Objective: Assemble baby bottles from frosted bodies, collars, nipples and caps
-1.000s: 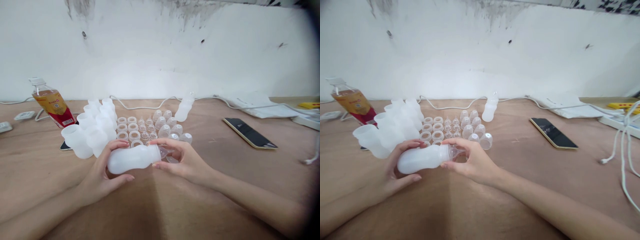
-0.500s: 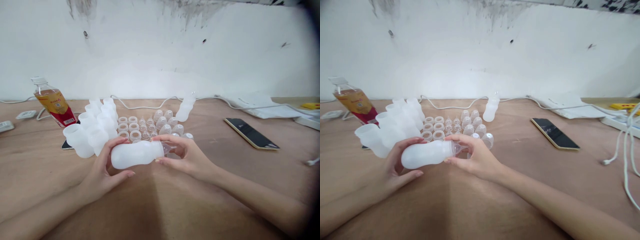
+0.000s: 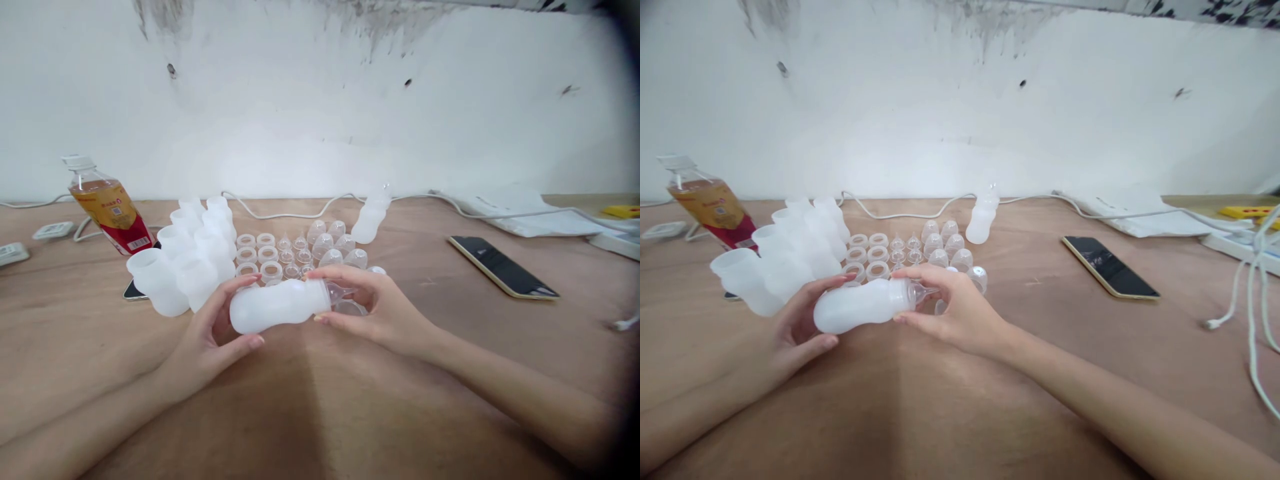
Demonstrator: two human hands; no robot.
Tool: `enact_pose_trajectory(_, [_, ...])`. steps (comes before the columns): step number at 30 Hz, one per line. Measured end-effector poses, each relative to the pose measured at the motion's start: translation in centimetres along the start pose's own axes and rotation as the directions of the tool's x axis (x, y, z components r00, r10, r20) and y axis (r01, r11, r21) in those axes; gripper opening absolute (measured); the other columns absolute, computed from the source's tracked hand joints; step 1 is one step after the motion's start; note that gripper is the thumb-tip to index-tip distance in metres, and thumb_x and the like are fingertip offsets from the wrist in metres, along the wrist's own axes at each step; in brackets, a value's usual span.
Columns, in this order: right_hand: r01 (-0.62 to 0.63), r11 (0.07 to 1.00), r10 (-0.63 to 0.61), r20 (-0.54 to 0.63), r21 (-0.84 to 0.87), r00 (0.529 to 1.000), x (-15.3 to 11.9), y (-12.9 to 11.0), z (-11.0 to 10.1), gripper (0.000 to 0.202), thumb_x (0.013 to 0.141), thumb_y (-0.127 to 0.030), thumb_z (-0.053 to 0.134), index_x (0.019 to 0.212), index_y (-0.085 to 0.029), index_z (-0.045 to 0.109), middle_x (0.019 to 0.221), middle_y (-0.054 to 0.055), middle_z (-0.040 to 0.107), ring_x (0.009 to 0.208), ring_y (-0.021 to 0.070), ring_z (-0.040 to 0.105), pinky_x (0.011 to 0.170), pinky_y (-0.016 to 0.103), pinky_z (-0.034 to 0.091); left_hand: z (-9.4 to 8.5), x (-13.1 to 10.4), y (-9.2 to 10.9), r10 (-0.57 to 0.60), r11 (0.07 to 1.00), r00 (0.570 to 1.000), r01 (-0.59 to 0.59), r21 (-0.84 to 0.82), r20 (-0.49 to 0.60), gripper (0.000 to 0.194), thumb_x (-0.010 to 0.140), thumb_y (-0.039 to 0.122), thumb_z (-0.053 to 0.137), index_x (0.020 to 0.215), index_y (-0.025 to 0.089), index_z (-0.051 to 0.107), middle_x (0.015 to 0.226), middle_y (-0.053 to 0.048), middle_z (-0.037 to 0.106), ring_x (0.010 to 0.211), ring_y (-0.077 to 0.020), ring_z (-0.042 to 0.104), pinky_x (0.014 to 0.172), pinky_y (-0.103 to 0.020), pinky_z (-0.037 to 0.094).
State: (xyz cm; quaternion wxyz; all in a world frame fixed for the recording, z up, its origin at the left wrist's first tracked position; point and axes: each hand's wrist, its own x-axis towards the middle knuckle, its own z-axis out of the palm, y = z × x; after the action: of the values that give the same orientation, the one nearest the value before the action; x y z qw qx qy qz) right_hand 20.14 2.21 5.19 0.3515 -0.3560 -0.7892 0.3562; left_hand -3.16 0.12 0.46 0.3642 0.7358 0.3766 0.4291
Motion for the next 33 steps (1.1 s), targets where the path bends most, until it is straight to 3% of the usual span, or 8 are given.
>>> enact_pose_trajectory(4, [0.040, 0.998, -0.040, 0.022, -0.040, 0.999, 0.0, -0.1, -0.2, 0.038, 0.067, -0.023, 0.065, 0.104, -0.022, 0.057, 0.104, 0.003, 0.059, 0.097, 0.0171, 0.055, 0.082, 0.030, 0.049, -0.1, 0.2, 0.6, -0.130, 0.991, 0.991, 0.131, 0.039, -0.009, 0.032, 0.084, 0.035, 0.040, 0.115, 0.025, 0.045, 0.120, -0.004, 0.050, 0.112, -0.0251, 0.045, 0.092, -0.039, 0.039])
enact_pose_trajectory(8, [0.041, 0.996, -0.039, 0.028, -0.081, 0.999, -0.1, 0.3, -0.3, 0.040, 0.065, -0.025, 0.067, 0.103, -0.020, 0.058, 0.102, 0.004, 0.061, 0.094, 0.0170, 0.057, 0.079, 0.029, 0.050, -0.1, 0.2, 0.4, -0.143, 0.989, 0.989, 0.144, -0.022, 0.035, 0.036, 0.078, 0.031, 0.053, 0.113, 0.025, 0.046, 0.117, -0.005, 0.053, 0.107, -0.0254, 0.049, 0.088, -0.039, 0.043])
enact_pose_trajectory(15, [-0.063, 0.996, 0.061, -0.026, -0.065, 0.998, -0.3, 0.1, 0.2, 0.040, 0.063, -0.033, 0.068, 0.100, -0.019, 0.060, 0.098, 0.005, 0.064, 0.088, 0.0200, 0.060, 0.076, 0.032, 0.052, 0.2, -0.5, -0.5, 0.179, 0.970, 0.984, -0.171, 0.175, -0.028, 0.046, 0.072, 0.014, 0.061, 0.113, 0.026, 0.045, 0.117, -0.006, 0.049, 0.114, -0.0230, 0.042, 0.094, -0.041, 0.038])
enact_pose_trajectory(19, [-0.101, 0.994, 0.100, -0.031, -0.036, 0.994, -0.2, -0.5, 0.2, 0.039, 0.063, -0.033, 0.068, 0.099, -0.020, 0.060, 0.099, 0.004, 0.064, 0.088, 0.0195, 0.060, 0.072, 0.030, 0.052, 0.2, -0.5, -0.6, 0.266, 0.953, 0.961, -0.251, 0.169, -0.071, 0.048, 0.069, 0.011, 0.063, 0.111, 0.026, 0.045, 0.115, -0.007, 0.047, 0.111, -0.0241, 0.044, 0.091, -0.043, 0.040])
enact_pose_trajectory(23, [0.005, 0.997, -0.003, 0.022, -0.071, 1.000, 0.0, -0.9, -0.5, 0.038, 0.065, -0.031, 0.067, 0.101, -0.022, 0.059, 0.099, 0.002, 0.062, 0.083, 0.0166, 0.060, 0.063, 0.026, 0.052, -0.2, -0.4, 0.3, 0.121, 0.978, 0.992, -0.115, 0.174, -0.023, 0.045, 0.074, 0.026, 0.058, 0.116, 0.025, 0.042, 0.120, -0.008, 0.046, 0.113, -0.0270, 0.042, 0.093, -0.043, 0.038])
enact_pose_trajectory(26, [0.060, 0.991, -0.052, 0.064, -0.122, 0.997, 0.0, -0.9, -0.8, 0.038, 0.065, -0.029, 0.067, 0.102, -0.022, 0.059, 0.098, 0.002, 0.062, 0.080, 0.0156, 0.059, 0.055, 0.023, 0.051, -0.3, -0.2, 1.0, -0.016, 0.988, 0.998, 0.006, 0.153, 0.063, 0.039, 0.080, 0.032, 0.047, 0.119, 0.026, 0.042, 0.118, -0.006, 0.051, 0.104, -0.0274, 0.050, 0.082, -0.038, 0.046])
enact_pose_trajectory(29, [0.073, 0.990, -0.066, 0.060, -0.123, 0.996, 0.0, -0.5, -0.7, 0.039, 0.063, -0.028, 0.069, 0.100, -0.022, 0.061, 0.096, 0.003, 0.063, 0.076, 0.0145, 0.059, 0.050, 0.020, 0.050, -0.1, -0.1, 1.0, -0.039, 0.992, 0.995, 0.028, 0.125, 0.087, 0.039, 0.078, 0.030, 0.051, 0.116, 0.029, 0.044, 0.108, -0.003, 0.058, 0.089, -0.0237, 0.058, 0.069, -0.030, 0.051])
enact_pose_trajectory(33, [0.024, 0.993, -0.022, 0.017, -0.116, 1.000, -0.1, 0.1, -0.2, 0.040, 0.061, -0.028, 0.070, 0.099, -0.020, 0.062, 0.093, 0.003, 0.064, 0.068, 0.0125, 0.059, 0.047, 0.019, 0.051, 0.1, -0.2, 0.5, 0.016, 0.987, 0.998, -0.024, 0.161, 0.056, 0.040, 0.076, 0.025, 0.055, 0.114, 0.028, 0.044, 0.111, -0.004, 0.056, 0.094, -0.0219, 0.056, 0.075, -0.030, 0.050])
